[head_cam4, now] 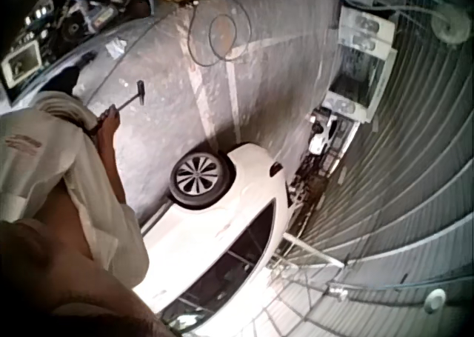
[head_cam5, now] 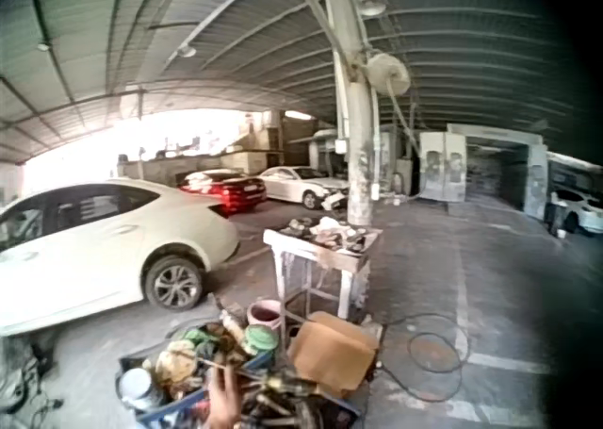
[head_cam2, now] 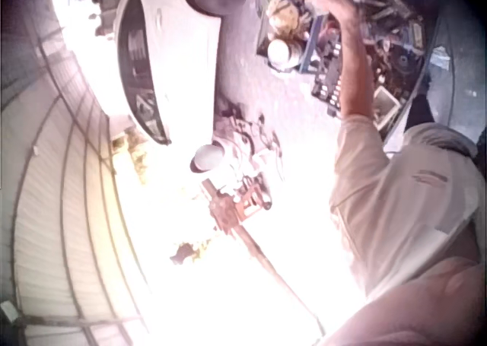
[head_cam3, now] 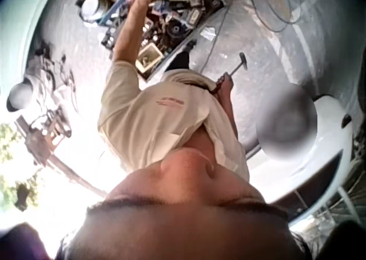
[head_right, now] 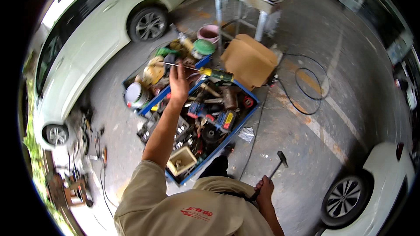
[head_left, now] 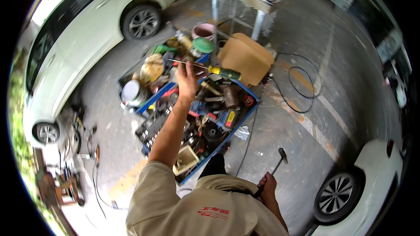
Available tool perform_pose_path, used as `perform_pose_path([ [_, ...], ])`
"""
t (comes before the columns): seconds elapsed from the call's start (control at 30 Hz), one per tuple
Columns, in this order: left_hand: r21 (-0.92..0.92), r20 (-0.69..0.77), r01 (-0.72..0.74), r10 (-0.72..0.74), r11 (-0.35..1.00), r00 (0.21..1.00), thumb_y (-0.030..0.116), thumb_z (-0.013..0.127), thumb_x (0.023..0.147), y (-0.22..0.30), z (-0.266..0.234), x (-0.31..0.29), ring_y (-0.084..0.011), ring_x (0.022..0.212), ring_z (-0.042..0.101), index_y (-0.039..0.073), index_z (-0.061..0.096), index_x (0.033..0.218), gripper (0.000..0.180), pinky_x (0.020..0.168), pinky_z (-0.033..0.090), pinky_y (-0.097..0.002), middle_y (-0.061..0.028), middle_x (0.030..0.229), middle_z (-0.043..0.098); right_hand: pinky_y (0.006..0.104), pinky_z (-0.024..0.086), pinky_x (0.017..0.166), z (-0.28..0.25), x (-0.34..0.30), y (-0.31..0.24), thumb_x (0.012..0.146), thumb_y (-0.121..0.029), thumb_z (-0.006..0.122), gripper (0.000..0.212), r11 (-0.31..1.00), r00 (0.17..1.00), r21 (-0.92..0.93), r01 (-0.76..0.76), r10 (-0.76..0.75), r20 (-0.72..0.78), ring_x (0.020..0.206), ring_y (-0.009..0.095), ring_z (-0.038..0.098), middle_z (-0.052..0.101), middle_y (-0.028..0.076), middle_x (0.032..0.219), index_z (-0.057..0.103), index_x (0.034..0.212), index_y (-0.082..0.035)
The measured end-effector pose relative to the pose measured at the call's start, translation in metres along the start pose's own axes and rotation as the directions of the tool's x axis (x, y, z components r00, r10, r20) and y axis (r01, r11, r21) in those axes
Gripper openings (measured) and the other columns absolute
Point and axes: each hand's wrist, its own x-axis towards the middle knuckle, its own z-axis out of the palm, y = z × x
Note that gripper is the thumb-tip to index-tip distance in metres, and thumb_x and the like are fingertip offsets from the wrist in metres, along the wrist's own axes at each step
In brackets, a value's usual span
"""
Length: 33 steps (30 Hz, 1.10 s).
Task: The person uses a pneumatic tool to grind the undercarriage of a white car, then switches to a hammer and chisel to work on the same area.
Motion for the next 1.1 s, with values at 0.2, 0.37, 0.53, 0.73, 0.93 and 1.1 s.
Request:
perform_pose_path([
  [0.2, -0.504, -0.319, 0.22, -0.417, 0.835, 0.851, 0.03, 0.045, 0.098, 0.094, -0.153, -0.218, -0.0098, 0.05, 0.036, 0.013, 0.047, 0.081, 0.024, 0.044, 0.033, -0.0253, 0.0035, 0.061, 0.035, 0.0288, 0.033, 0.047, 0.013, -0.012, 0.07, 0.091, -0.024, 0.056, 0.023, 0.954, 0.941, -0.242, -0.179, 0.238, 0.242, 0.049, 0.01, 0.037, 0.038, -0.004, 0.061, 0.041, 0.076, -0.015],
  [0.37, -0.8, -0.597, -0.131, -0.753, 0.586, 0.275, 0.015, 0.041, 0.092, 0.105, -0.3, -0.446, -0.011, 0.042, 0.028, 0.013, 0.036, 0.066, 0.027, 0.037, 0.033, -0.0231, 0.0025, 0.053, 0.028, 0.0304, 0.035, 0.045, 0.08, -0.107, 0.094, 0.09, -0.015, 0.061, 0.022, 0.905, 0.82, -0.393, 0.164, 0.096, 0.565, 0.047, 0.01, 0.039, 0.041, -0.002, 0.062, 0.043, 0.079, -0.009],
  [0.53, -0.635, -0.771, -0.172, -0.603, 0.753, 0.203, 0.018, 0.042, 0.094, 0.139, -0.376, -0.483, -0.0128, 0.048, 0.032, 0.012, 0.039, 0.076, 0.019, 0.043, 0.033, -0.0274, 0.0006, 0.059, 0.036, 0.0236, 0.039, 0.044, 0.163, -0.189, 0.193, 0.092, -0.011, 0.06, 0.023, 0.618, 0.314, -0.547, 0.565, 0.451, 0.835, 0.046, 0.006, 0.046, 0.058, 0.003, 0.068, 0.059, 0.111, 0.002],
  [0.73, -0.306, -0.952, -0.453, -0.255, 0.837, 0.17, 0.02, 0.043, 0.099, 0.212, -0.508, -0.477, -0.0167, 0.059, 0.042, 0.008, 0.036, 0.092, 0.016, 0.053, 0.043, -0.0348, -0.0066, 0.074, 0.042, 0.0215, 0.037, 0.048, 0.289, -0.308, 0.364, 0.1, -0.024, 0.046, 0.042, 0.549, -0.19, -0.366, 0.752, 0.712, 0.676, 0.046, 0.005, 0.041, 0.047, -0.001, 0.055, 0.044, 0.136, -0.001],
  [0.93, -0.13, -0.987, -0.447, -0.071, 0.885, 0.147, 0.021, 0.043, 0.101, 0.338, -0.641, -0.491, -0.0178, 0.068, 0.049, 0.007, 0.034, 0.095, 0.017, 0.067, 0.054, -0.0393, -0.0067, 0.081, 0.043, 0.0196, 0.034, 0.041, 0.408, -0.422, 0.5, 0.092, -0.019, 0.063, 0.043, 0.506, -0.166, -0.588, 0.631, 0.828, 0.535, 0.045, 0.002, 0.042, 0.061, 0.003, 0.073, 0.05, 0.129, -0.001],
  [1.1, -0.311, -0.933, -0.212, -0.255, 0.927, 0.254, 0.02, 0.052, 0.097, 0.377, -0.76, -0.502, -0.019, 0.088, 0.058, 0.001, 0.044, 0.115, 0.029, 0.078, 0.053, -0.0358, -0.0098, 0.1, 0.056, 0.0197, 0.032, 0.037, 0.508, -0.474, 0.607, 0.092, -0.017, 0.061, 0.033, 0.408, -0.042, -0.663, 0.628, 0.868, 0.495, 0.041, 0.003, 0.04, 0.056, 0.002, 0.067, 0.056, 0.121, -0.001],
])
